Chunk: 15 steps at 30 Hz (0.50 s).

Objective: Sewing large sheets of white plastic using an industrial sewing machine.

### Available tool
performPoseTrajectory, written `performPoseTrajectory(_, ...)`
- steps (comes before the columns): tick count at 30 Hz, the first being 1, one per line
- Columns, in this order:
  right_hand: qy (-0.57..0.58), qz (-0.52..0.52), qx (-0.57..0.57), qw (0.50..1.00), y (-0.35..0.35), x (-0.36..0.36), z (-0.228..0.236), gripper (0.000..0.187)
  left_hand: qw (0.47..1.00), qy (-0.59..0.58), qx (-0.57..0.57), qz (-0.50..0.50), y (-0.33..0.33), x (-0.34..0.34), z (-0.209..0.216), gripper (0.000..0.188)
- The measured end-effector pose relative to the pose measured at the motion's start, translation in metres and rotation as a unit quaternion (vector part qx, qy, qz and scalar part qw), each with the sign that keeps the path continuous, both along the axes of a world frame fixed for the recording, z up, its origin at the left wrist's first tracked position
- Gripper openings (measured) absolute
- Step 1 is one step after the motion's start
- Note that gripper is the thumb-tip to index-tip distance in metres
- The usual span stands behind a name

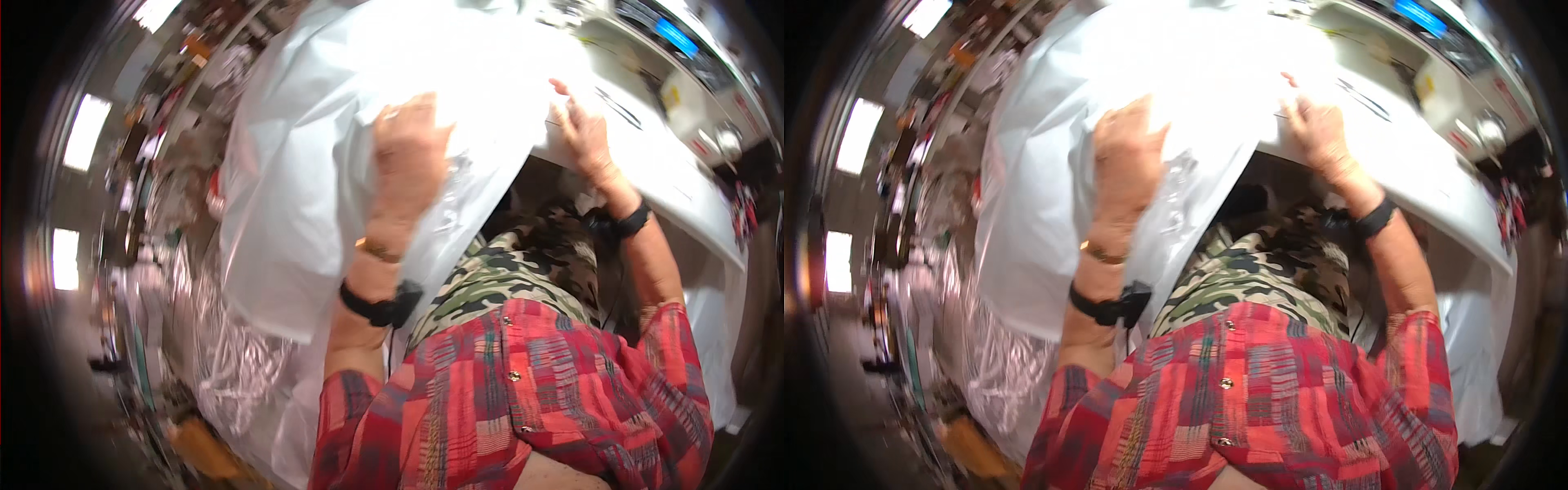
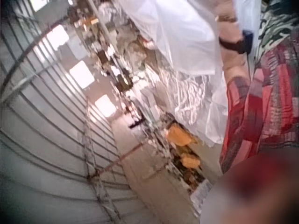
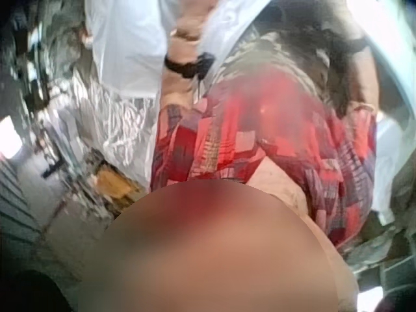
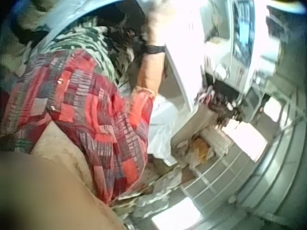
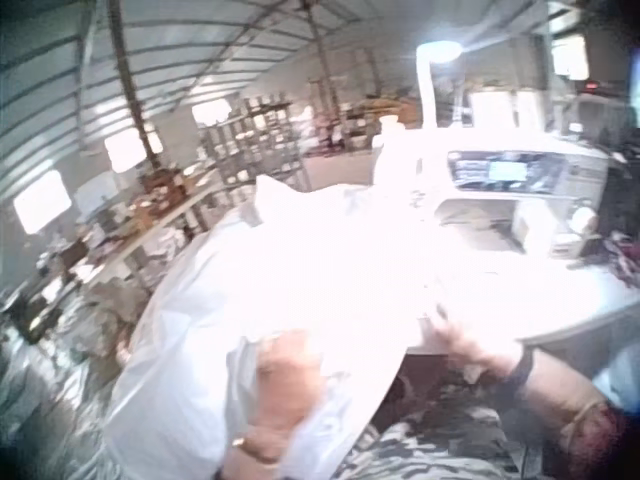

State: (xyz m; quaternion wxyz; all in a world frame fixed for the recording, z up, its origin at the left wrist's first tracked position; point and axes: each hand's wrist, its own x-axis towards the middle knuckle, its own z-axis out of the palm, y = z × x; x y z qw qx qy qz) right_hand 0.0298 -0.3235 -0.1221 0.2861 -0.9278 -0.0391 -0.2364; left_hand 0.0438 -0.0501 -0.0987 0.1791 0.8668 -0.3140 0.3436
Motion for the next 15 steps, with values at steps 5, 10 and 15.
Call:
performPoseTrajectory(5, -0.139, 0.154, -0.108, 0.972, 0.057, -0.063, -0.027, 0.024, 0.995, 0.102, -0.005, -0.019, 0.034, 0.047, -0.031, 0.037)
performPoseTrajectory(10, 0.072, 0.341, -0.146, 0.926, 0.096, -0.089, -0.04, 0.047, 0.996, 0.058, -0.01, -0.07, 0.041, 0.064, -0.043, 0.043)
performPoseTrajectory(15, 0.062, 0.322, -0.211, 0.921, 0.109, -0.088, -0.032, 0.041, 0.996, 0.057, -0.016, -0.074, 0.042, 0.065, -0.046, 0.046)
